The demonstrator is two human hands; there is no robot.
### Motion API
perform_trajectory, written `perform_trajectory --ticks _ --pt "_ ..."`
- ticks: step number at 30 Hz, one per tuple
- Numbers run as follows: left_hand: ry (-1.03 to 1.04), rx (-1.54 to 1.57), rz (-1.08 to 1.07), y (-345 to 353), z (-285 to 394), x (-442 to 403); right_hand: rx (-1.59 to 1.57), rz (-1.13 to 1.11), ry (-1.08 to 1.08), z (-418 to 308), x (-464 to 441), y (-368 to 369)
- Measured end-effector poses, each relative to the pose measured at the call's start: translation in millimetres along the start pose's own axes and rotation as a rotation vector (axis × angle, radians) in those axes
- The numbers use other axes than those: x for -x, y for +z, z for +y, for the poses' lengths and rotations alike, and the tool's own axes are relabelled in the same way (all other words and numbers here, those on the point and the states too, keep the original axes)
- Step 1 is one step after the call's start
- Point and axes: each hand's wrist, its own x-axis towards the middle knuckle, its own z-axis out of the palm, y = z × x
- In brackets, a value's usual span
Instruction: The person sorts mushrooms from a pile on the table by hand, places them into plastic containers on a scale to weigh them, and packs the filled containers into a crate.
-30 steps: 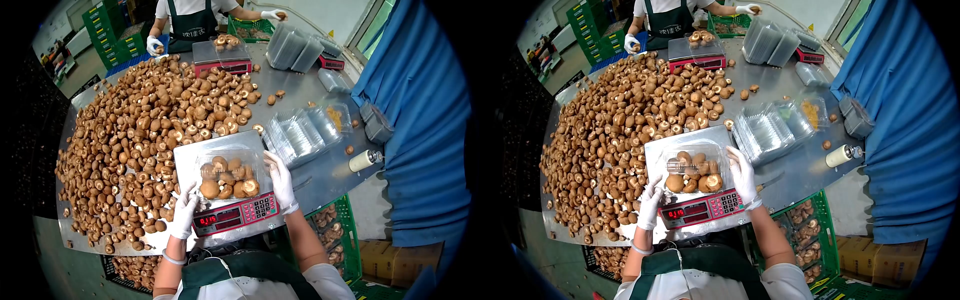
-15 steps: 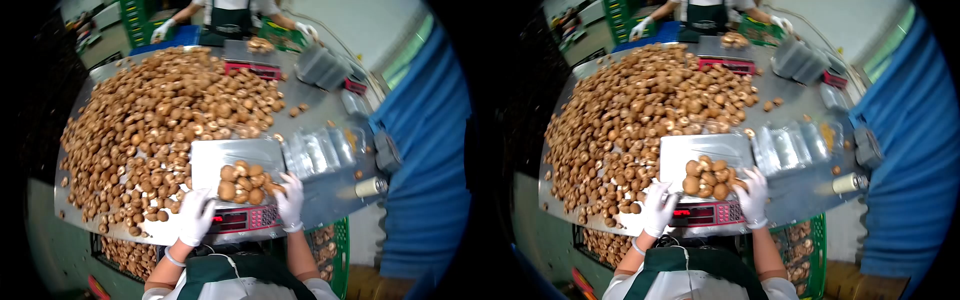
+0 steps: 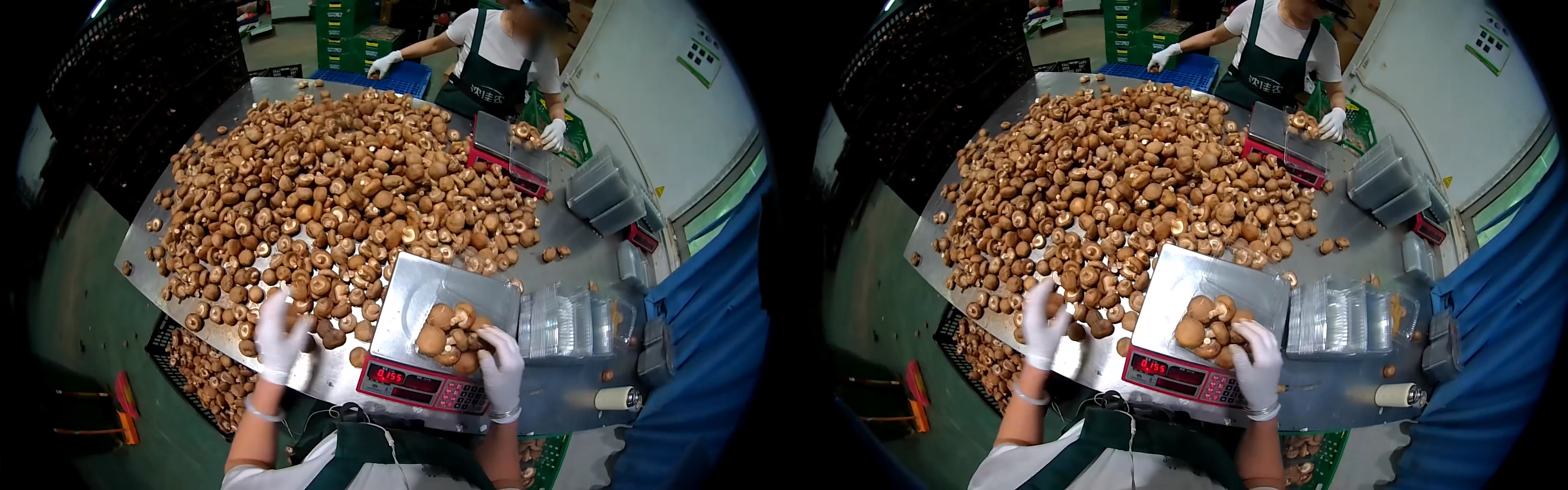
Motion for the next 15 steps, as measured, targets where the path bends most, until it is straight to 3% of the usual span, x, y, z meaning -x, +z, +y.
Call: perform_trajectory --ticks 2,3,4,6,8,15 --pt "0.033 -0.262 0.191 -46.5 -52.8 -0.2 0.034 0.041 0.074 15.6 5.6 -6.4" --pt "-0.090 -0.317 0.233 -68.9 -80.5 7.4 0.027 0.043 0.068 23.7 8.1 -8.9" --pt "-0.127 -0.611 0.188 -93.8 -108.0 17.3 -0.004 0.062 0.106 31.0 12.2 -11.1" --pt "-0.181 -0.861 0.104 -119.0 -114.4 23.4 -0.039 0.089 0.146 40.9 17.5 -12.3" --pt "-0.256 -0.880 0.083 -114.9 -116.2 16.1 -0.063 0.141 0.187 45.9 20.4 -12.3" --pt "0.026 -0.727 -0.129 14.3 -71.6 -82.6 0.036 0.208 0.158 33.3 18.9 -7.0"
